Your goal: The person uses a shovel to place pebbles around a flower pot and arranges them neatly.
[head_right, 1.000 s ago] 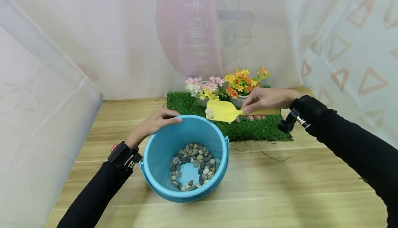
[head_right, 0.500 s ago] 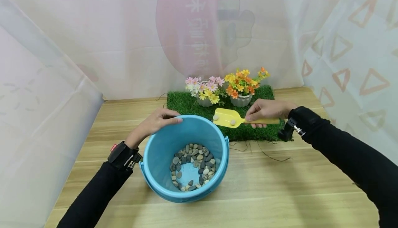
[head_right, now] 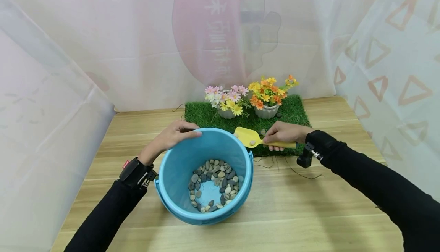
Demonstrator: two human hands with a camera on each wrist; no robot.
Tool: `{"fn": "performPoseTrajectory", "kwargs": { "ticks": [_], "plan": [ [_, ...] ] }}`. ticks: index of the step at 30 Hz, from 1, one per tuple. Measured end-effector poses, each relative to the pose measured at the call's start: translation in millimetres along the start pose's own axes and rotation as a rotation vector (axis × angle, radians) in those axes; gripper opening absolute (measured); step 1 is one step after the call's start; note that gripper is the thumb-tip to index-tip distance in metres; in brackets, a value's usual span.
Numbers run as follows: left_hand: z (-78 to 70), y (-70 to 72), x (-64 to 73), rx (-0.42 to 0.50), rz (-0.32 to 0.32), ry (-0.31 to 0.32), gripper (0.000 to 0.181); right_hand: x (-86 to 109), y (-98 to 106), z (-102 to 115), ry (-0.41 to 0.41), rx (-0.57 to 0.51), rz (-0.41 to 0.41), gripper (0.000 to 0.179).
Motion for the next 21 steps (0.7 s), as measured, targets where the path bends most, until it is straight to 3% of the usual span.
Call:
{"fn": "performPoseTrajectory", "kwargs": {
  "ticks": [10,21],
  "plan": [
    [3.1,0.3,0.8,0.006,0.002,0.011,0.023,-21.9,-16.6,-0.7,-0.026,-0.017,-0.068,0.026],
    [1.5,-0.1,0.2,-0.005,0.000,-0.009,0.024,-31.2,-17.8,19.9,-0.173,-0.075,-0.080,0.026]
  ]
}}
Point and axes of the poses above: each hand's wrist, its own x-axis away from the middle knuckle, its own y-axis out of the back of the hand, z = x × y, the point moved 3 cm from there along -x, towards the middle knuckle, and after that the axes turned 5 degrees about z, right-handed, at the moved point
